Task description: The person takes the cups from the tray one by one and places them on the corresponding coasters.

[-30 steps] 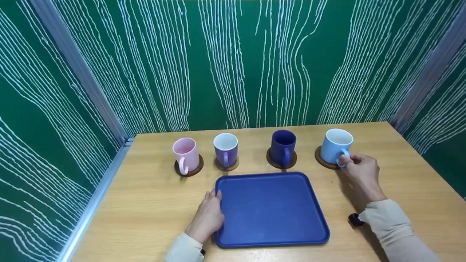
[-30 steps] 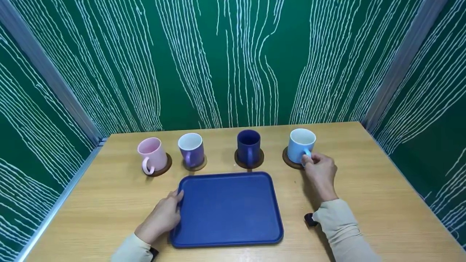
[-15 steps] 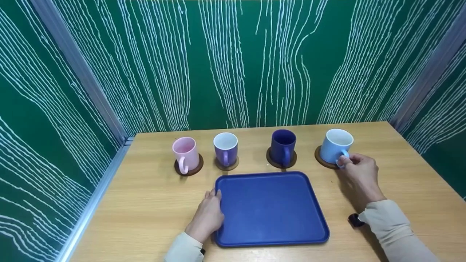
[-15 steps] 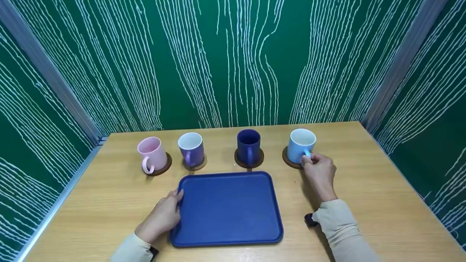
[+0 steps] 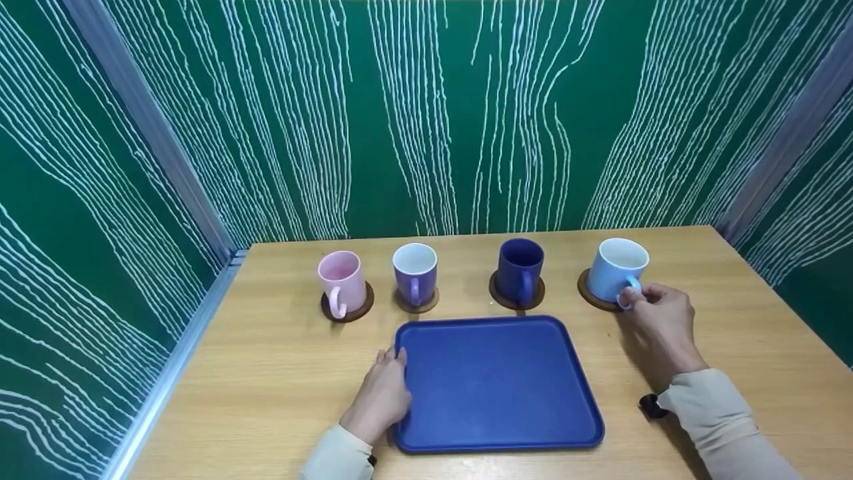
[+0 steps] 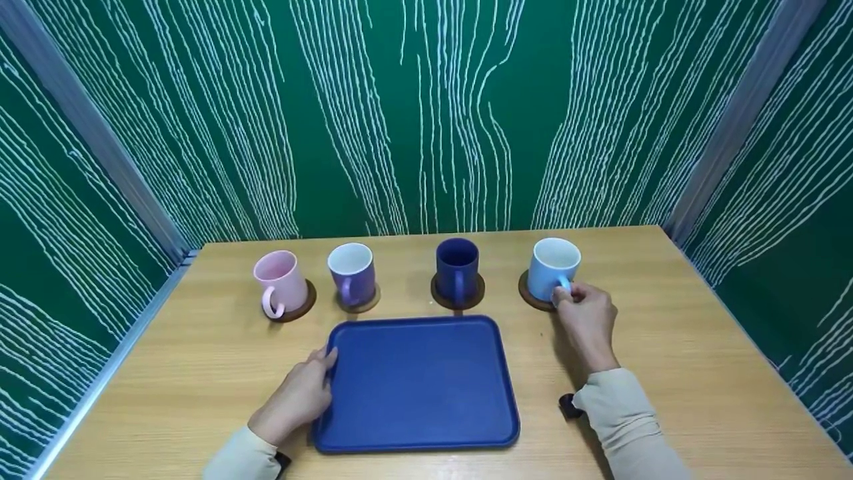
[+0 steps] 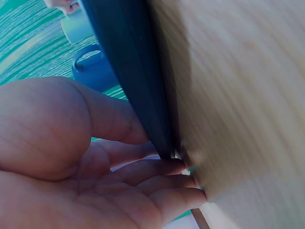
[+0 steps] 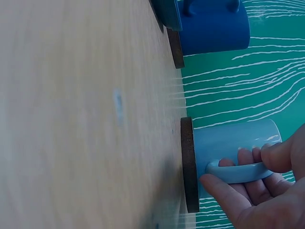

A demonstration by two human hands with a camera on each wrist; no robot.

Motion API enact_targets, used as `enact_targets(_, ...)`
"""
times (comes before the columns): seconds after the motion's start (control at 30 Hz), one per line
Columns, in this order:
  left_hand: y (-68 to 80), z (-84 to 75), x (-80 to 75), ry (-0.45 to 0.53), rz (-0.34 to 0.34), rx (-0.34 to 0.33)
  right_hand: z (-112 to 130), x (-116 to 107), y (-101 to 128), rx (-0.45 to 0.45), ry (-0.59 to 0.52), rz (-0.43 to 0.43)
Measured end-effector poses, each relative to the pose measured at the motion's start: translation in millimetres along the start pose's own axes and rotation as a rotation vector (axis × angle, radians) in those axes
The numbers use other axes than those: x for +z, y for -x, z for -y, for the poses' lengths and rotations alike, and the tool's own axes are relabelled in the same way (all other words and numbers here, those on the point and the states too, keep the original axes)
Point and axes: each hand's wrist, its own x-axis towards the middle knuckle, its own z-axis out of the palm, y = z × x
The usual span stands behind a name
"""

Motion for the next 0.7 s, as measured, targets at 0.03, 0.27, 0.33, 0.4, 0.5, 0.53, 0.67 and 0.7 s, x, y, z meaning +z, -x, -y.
enact_targets(0.03, -0.3, -0.1, 0.2, -0.004, 0.0, 0.004, 0, 0, 1, -0.011, 0.008, -0.012)
enact_targets(0.27, -1.1, -1.0, 0.9, 0.0, 0.01, -0.001, 3, -7, 3, 0.012, 0.017, 0.031)
enact_targets(0.33, -0.6, -1.0, 1.0, 0.005, 0.018, -0.011, 5, -9, 4, 0.044, 0.005, 0.062)
enact_targets(0.4, -0.1, -1.0, 0.8, 0.01, 0.022, -0.016, 7, -12, 5, 0.074, -0.001, 0.08)
enact_targets(0.5, 0.2, -0.8, 0.9, 0.017, 0.019, -0.019, 9, -16, 6, 0.087, 0.007, 0.063)
enact_targets(0.53, 0.2, -1.0, 0.9, 0.018, 0.017, -0.019, 9, -18, 6, 0.083, 0.018, 0.05)
enact_targets(0.67, -0.2, -1.4, 1.4, 0.017, 0.009, -0.01, 13, -28, 9, 0.057, 0.046, -0.008)
enact_targets(0.7, -0.3, -1.4, 1.5, 0.017, 0.009, -0.009, 15, -31, 10, 0.043, 0.063, -0.023)
